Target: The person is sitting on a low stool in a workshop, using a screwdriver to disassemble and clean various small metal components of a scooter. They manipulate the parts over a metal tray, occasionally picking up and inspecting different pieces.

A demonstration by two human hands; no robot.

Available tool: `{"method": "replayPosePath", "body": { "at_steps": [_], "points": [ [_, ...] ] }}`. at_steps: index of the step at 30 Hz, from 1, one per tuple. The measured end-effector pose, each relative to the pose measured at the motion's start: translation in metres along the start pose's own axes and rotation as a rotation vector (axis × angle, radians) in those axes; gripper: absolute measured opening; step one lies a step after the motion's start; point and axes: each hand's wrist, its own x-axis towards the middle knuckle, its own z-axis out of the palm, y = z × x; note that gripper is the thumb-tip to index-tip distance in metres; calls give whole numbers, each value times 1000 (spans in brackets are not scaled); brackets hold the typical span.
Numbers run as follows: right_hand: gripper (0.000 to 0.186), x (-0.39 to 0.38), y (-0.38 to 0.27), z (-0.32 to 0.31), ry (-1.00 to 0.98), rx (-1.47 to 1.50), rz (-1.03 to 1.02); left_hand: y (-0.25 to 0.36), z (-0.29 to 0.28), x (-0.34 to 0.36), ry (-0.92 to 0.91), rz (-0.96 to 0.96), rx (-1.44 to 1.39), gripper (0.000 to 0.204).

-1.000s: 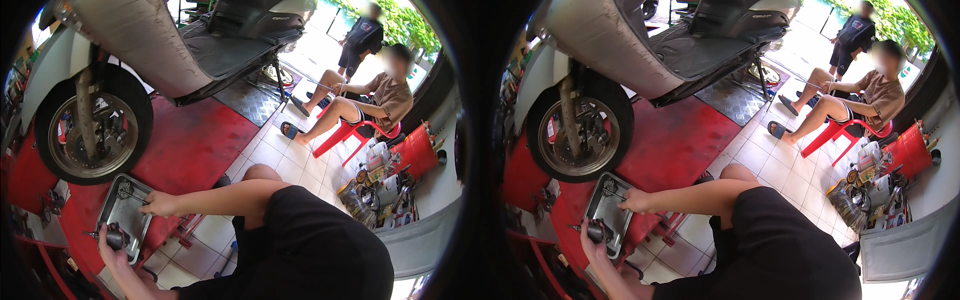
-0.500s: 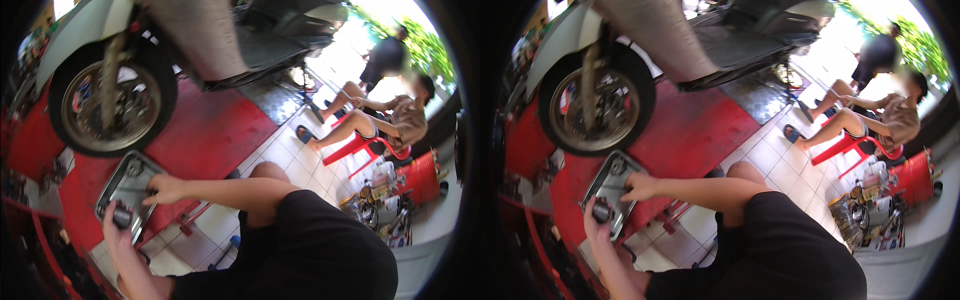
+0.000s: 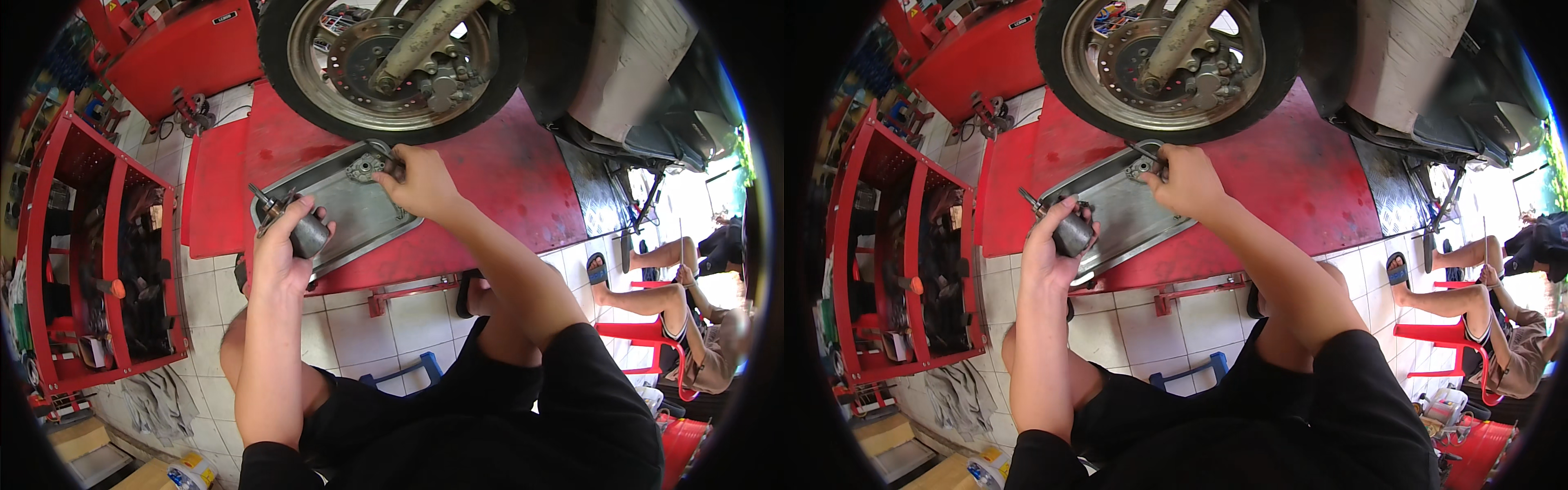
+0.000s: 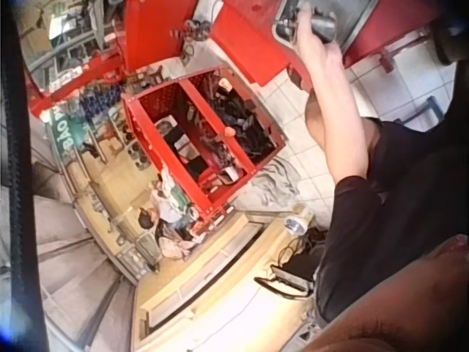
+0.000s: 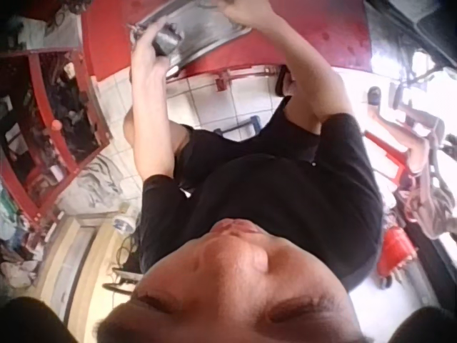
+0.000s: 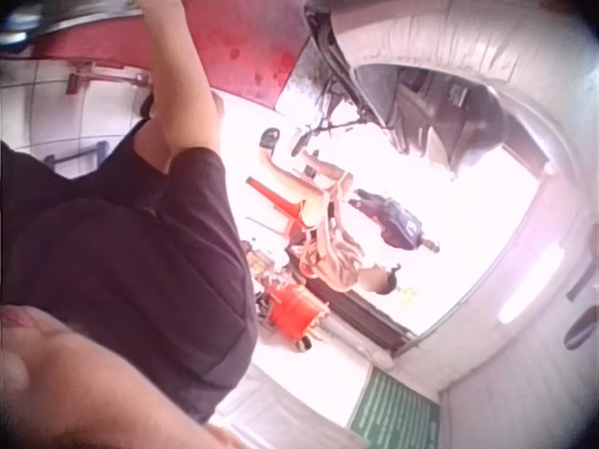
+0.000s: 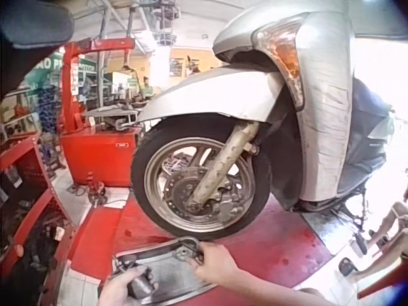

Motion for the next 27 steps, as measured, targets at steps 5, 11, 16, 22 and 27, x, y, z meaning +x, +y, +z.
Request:
{"method": "replayPosePath", "body": {
  "at_steps": [5, 11, 16, 22, 27],
  "points": [
    [42, 26, 26, 54, -46, -293, 3, 9, -9, 7, 22, 48, -31, 24],
    [46, 38, 17, 76, -204, -434, 144, 15, -6, 2, -17, 68, 2, 24],
    [58, 43, 9, 72, -216, -411, 166, 19, -6, -6, -115, 104, 78, 29],
    [64, 29, 23, 35, -105, 243, -59, 12, 2, 1, -168, 65, 202, 32],
    [44, -9, -4, -47, -475, 1208, 368, -15, 19, -2, -150, 169, 492, 44]
  ]
}}
